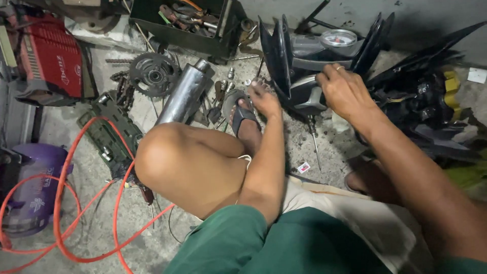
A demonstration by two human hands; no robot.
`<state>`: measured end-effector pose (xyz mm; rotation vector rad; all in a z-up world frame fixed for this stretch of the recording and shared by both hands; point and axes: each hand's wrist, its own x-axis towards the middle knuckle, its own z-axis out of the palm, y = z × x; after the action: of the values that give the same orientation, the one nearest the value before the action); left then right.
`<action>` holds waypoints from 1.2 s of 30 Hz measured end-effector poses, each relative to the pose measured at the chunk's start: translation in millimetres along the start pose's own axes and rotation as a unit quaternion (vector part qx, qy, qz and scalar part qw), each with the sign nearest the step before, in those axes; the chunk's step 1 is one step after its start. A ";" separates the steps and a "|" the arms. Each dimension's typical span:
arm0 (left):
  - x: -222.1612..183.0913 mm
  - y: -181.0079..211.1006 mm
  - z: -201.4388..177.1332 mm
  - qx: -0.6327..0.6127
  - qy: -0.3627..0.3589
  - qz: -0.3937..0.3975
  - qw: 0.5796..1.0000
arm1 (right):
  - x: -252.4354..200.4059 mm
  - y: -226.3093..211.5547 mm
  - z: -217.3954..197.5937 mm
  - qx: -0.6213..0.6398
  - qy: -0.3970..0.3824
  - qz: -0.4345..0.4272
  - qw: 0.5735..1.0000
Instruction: Disassembling and cleaning internal components of a motorcycle headlight assembly using a screwdriver and cloth.
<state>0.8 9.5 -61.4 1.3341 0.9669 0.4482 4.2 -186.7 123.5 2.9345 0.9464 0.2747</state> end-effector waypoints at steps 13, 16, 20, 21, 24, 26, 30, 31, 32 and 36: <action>89.5 -121.5 -79.3 -0.039 0.120 -0.064 0.990 | 6.7 -6.3 -18.6 0.104 -0.046 0.033 0.993; -12.6 17.6 -23.2 -0.039 0.099 -0.082 0.991 | 6.8 6.2 24.8 0.137 -0.086 0.077 0.984; -6.9 -6.7 -5.5 0.000 0.048 -0.121 0.992 | 13.8 6.8 -6.2 0.229 -0.007 0.123 0.966; -6.5 -11.8 -10.7 0.019 0.033 -0.086 0.996 | 16.3 7.1 -13.5 0.228 0.042 0.125 0.965; -10.5 -11.8 -20.4 0.033 0.005 -0.054 0.998 | 13.0 15.6 -11.6 0.239 0.075 0.177 0.952; -8.2 -2.2 -13.4 0.021 -0.013 -0.053 0.998 | 10.9 25.7 2.8 0.246 0.067 0.225 0.940; -16.7 36.6 4.2 0.027 -0.028 0.014 0.999 | -2.1 31.3 25.8 0.271 0.092 0.189 0.939; -18.2 53.4 8.7 0.103 -0.018 0.047 0.993 | -1.5 29.9 28.1 0.291 0.101 0.180 0.934; -18.7 71.1 15.3 0.106 -0.017 0.047 0.993 | -0.6 27.8 21.9 0.293 0.100 0.181 0.933; -21.7 135.2 31.3 0.038 -0.069 0.066 0.995 | -5.3 9.6 10.6 0.309 0.148 0.189 0.920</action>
<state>46.4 4.8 71.3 1.4850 0.7912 0.4175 7.5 -197.5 113.2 3.7468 0.5376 0.5325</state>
